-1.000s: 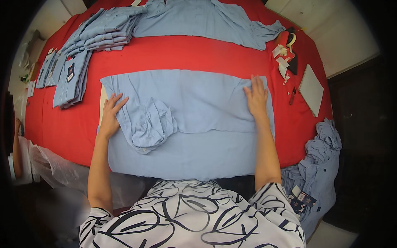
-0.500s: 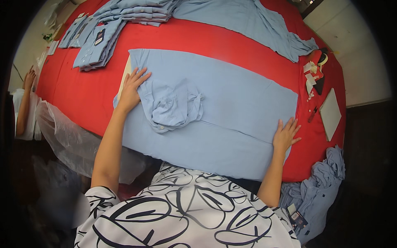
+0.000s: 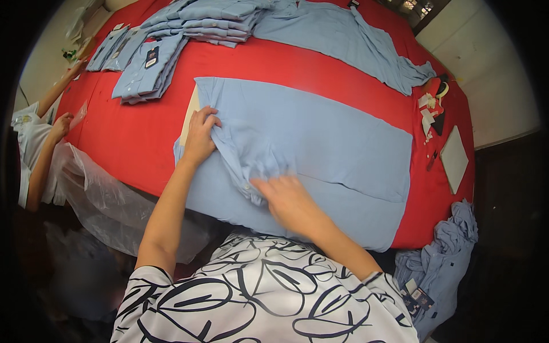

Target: The person folds light blue button-down shirts using a cardboard template on a red table and stacks them.

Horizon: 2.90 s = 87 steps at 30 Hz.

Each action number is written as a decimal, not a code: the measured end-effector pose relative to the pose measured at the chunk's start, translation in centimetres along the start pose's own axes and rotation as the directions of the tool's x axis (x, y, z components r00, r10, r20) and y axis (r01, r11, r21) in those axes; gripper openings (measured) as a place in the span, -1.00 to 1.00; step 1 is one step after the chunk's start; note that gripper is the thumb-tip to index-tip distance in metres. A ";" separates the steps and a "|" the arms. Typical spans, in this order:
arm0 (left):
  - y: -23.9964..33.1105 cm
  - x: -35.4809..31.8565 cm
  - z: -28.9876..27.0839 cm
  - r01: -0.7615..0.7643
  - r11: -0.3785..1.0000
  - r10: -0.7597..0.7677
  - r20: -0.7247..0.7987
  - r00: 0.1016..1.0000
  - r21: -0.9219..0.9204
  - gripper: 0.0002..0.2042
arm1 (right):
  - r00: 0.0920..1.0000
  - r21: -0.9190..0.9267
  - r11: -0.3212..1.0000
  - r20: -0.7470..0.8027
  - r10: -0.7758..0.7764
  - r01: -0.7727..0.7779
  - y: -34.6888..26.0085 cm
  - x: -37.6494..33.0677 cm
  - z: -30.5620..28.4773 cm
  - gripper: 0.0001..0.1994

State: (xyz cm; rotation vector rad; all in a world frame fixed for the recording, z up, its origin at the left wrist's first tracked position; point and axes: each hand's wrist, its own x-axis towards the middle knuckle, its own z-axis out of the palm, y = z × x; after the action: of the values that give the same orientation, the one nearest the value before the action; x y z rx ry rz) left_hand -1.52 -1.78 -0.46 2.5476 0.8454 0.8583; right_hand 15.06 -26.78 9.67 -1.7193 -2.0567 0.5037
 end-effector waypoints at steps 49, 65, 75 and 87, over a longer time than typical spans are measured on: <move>-5.1 4.3 -6.6 0.336 0.922 -0.077 0.755 0.651 -0.195 -0.37 | 0.462 0.393 0.618 0.885 -0.055 -0.681 -5.7 3.2 12.8 -0.25; -3.4 4.5 -4.8 0.432 0.901 -0.373 0.430 0.822 -0.044 -0.54 | 0.677 0.107 0.817 -0.503 0.537 -0.567 4.5 -7.6 3.4 -0.65; 1.0 3.7 1.6 0.250 0.869 -0.194 -0.171 0.966 0.427 -0.87 | 0.477 0.082 0.650 -0.612 0.631 -0.755 11.5 -26.0 2.4 -0.75; -2.6 4.5 2.0 0.462 0.882 -0.397 -0.376 0.837 0.097 -0.88 | 0.122 0.146 0.382 -0.795 0.594 -0.912 33.2 -13.0 -11.0 -0.70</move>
State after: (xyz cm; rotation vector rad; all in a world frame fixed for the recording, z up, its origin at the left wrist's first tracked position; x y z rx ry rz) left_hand 1.53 2.81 -1.18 2.2241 1.6060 1.1311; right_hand 50.66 -33.69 0.73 -2.5887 -0.4485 -0.4337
